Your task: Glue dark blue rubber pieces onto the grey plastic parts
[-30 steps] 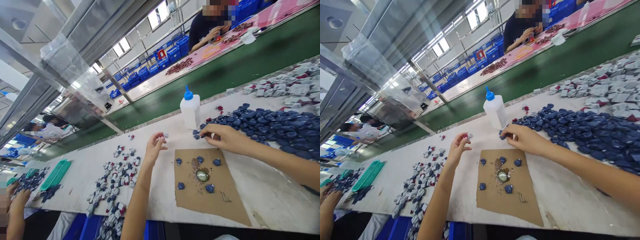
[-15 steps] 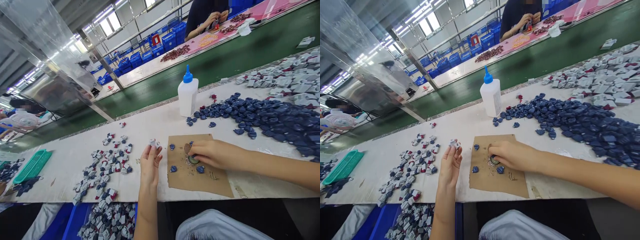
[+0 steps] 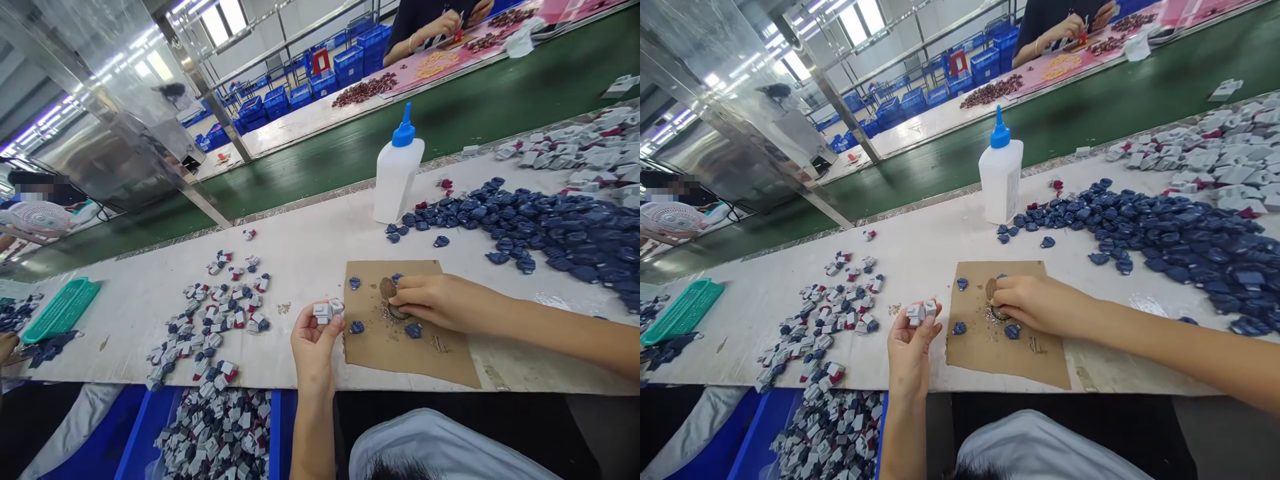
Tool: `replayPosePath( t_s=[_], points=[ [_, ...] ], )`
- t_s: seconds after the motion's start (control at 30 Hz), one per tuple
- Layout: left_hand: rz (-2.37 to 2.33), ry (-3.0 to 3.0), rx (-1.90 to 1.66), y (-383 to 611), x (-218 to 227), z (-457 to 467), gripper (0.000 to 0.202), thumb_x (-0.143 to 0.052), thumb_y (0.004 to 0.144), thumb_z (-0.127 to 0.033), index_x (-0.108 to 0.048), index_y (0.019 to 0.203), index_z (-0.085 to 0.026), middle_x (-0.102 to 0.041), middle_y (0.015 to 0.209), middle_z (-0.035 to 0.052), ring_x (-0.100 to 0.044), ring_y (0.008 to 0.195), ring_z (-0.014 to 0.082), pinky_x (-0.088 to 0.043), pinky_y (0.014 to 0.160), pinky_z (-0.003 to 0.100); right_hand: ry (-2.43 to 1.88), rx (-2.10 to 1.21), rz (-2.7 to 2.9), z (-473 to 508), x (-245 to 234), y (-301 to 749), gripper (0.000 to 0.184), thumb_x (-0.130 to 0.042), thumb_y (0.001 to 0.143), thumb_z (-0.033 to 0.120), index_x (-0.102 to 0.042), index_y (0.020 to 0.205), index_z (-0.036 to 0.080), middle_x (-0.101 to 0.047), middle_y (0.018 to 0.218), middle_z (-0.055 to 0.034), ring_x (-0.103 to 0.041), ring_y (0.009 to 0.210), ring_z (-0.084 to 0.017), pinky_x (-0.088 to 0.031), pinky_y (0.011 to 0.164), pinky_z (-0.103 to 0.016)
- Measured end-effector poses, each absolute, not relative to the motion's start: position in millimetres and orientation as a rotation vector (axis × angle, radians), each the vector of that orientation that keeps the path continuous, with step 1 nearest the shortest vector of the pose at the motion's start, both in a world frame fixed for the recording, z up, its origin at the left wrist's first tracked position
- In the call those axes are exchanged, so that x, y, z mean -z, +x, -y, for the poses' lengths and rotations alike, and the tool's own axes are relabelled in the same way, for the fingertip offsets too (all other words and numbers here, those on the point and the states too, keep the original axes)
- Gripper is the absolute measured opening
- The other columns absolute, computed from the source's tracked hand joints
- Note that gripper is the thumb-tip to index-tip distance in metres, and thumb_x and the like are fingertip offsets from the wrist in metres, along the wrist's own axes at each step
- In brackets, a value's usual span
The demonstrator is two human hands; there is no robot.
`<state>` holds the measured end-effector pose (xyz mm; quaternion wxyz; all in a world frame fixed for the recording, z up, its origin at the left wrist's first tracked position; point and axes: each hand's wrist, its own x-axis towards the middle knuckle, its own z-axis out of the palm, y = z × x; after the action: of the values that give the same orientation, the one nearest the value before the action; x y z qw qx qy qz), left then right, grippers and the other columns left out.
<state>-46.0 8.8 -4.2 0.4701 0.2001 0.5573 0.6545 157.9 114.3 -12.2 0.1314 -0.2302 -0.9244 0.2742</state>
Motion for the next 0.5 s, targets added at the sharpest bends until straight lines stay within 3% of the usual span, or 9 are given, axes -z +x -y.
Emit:
replayPosePath(
  t_s=[0.13, 0.3, 0.5],
  points=[
    [-1.364, 0.539, -1.598, -34.8, 4.4, -7.4, 0.027, -0.081, 0.060, -0.024, -0.070, 0.083, -0.018, -0.072, 0.087, 0.0032, -0.066, 0.076, 0.0118, -0.051, 0.060, 0.017, -0.834, -1.088, 2.491, -115.2, 1.7, 159.0, 0.024, -0.050, 0.085, 0.031, -0.069, 0.090, 0.018, -0.067, 0.080, -0.0064, -0.059, 0.064, -0.016, -0.046, 0.058, -0.028],
    [-1.288, 0.483, -1.579, -14.3, 1.9, -6.8, 0.026, -0.083, 0.057, -0.025, -0.070, 0.079, -0.017, -0.071, 0.074, 0.0013, -0.066, 0.068, 0.0118, -0.050, 0.053, 0.016, -1.039, -1.499, 2.068, -112.9, -17.6, 156.8, 0.034, -0.060, 0.078, 0.046, -0.066, 0.094, 0.017, -0.063, 0.068, -0.0023, -0.057, 0.060, -0.015, -0.047, 0.055, -0.026],
    [-1.247, 0.500, -1.573, -6.5, -6.9, -7.8, 0.025, -0.084, 0.054, -0.022, -0.071, 0.075, -0.017, -0.072, 0.072, 0.0009, -0.066, 0.065, 0.0107, -0.051, 0.054, 0.015, -1.034, -1.513, 1.961, -97.8, -34.5, 150.4, 0.033, -0.063, 0.076, 0.048, -0.067, 0.090, 0.019, -0.067, 0.074, -0.0043, -0.061, 0.063, -0.016, -0.050, 0.058, -0.028]
  ],
)
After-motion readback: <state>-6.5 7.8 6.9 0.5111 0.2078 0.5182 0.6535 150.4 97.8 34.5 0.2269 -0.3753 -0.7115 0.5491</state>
